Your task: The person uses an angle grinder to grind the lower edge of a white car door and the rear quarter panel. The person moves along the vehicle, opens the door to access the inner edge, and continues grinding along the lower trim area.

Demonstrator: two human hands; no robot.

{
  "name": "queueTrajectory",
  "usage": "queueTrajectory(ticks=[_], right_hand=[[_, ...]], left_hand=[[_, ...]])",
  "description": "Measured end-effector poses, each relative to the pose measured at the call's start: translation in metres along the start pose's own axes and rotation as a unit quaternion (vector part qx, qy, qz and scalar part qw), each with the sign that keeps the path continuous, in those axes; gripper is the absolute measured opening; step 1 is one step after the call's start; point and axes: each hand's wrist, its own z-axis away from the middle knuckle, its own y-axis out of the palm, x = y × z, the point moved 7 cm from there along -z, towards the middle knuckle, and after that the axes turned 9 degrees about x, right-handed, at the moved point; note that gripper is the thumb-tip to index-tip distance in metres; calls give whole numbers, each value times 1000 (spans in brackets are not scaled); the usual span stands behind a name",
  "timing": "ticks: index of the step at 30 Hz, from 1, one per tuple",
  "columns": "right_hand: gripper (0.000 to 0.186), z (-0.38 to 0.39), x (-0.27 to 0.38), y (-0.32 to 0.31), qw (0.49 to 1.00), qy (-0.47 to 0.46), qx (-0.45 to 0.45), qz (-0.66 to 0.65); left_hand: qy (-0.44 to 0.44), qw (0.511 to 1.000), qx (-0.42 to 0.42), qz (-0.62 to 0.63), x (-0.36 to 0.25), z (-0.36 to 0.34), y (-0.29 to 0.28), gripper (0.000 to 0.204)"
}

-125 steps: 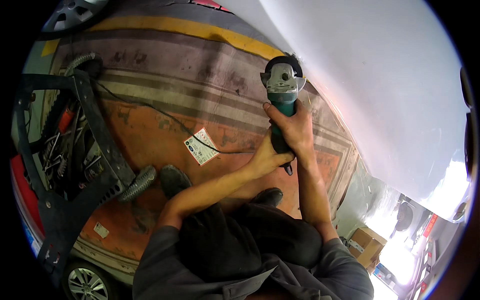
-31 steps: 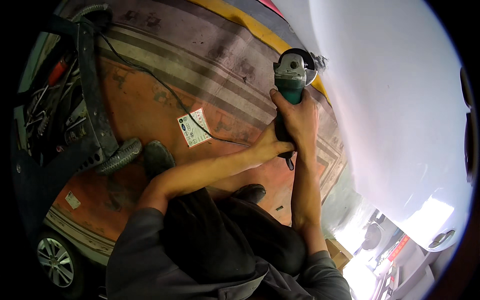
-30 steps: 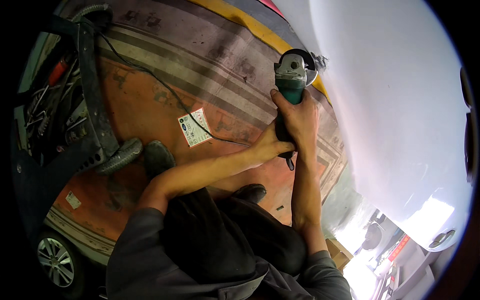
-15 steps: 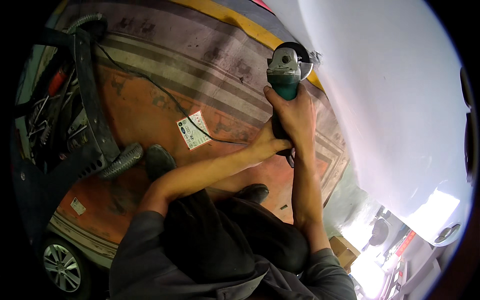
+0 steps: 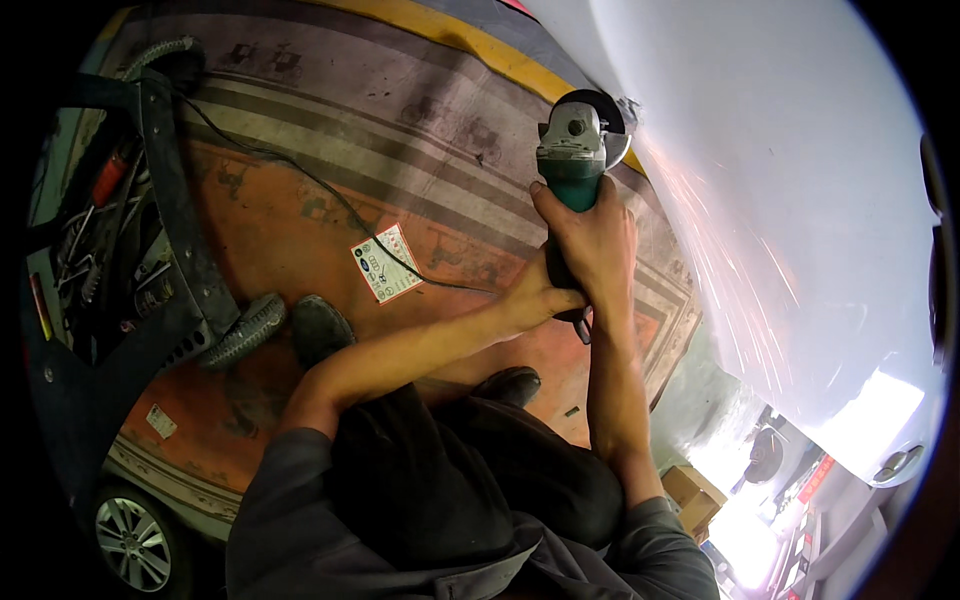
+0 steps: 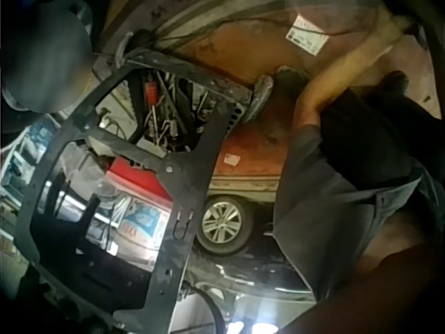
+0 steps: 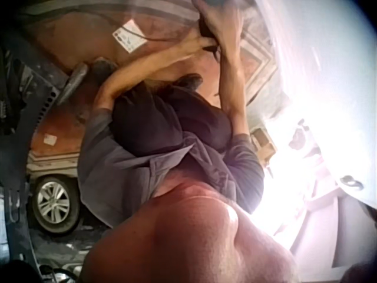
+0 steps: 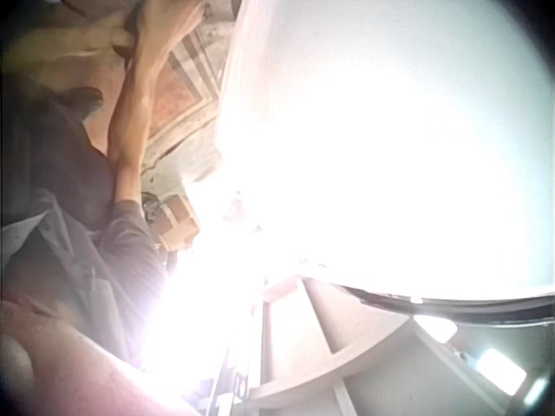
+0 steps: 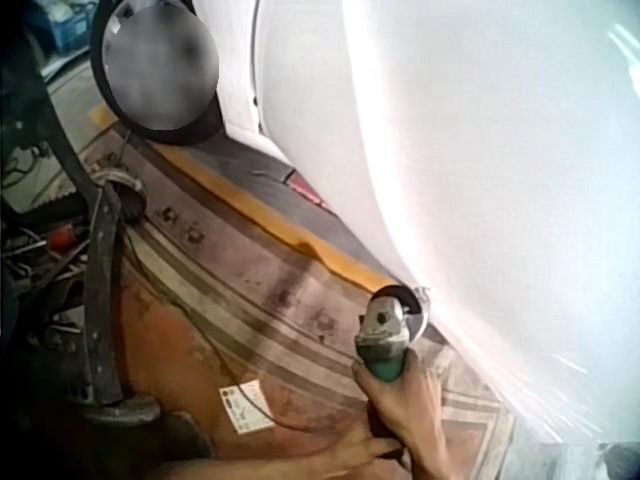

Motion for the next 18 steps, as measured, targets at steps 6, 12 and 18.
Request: queueTrajectory(ticks=[6, 12, 18], right_hand=[[70, -1, -19, 5, 1000, 16, 10, 17], [70, 5, -4, -2, 1000, 5, -1, -2], [70, 1, -7, 2, 1000, 20, 13, 5]], left_hand=[[37, 999, 14, -3, 7, 2, 5, 98], [42, 998, -1, -37, -4, 1, 6, 98], [10, 1000, 14, 3, -4, 4, 7, 99]])
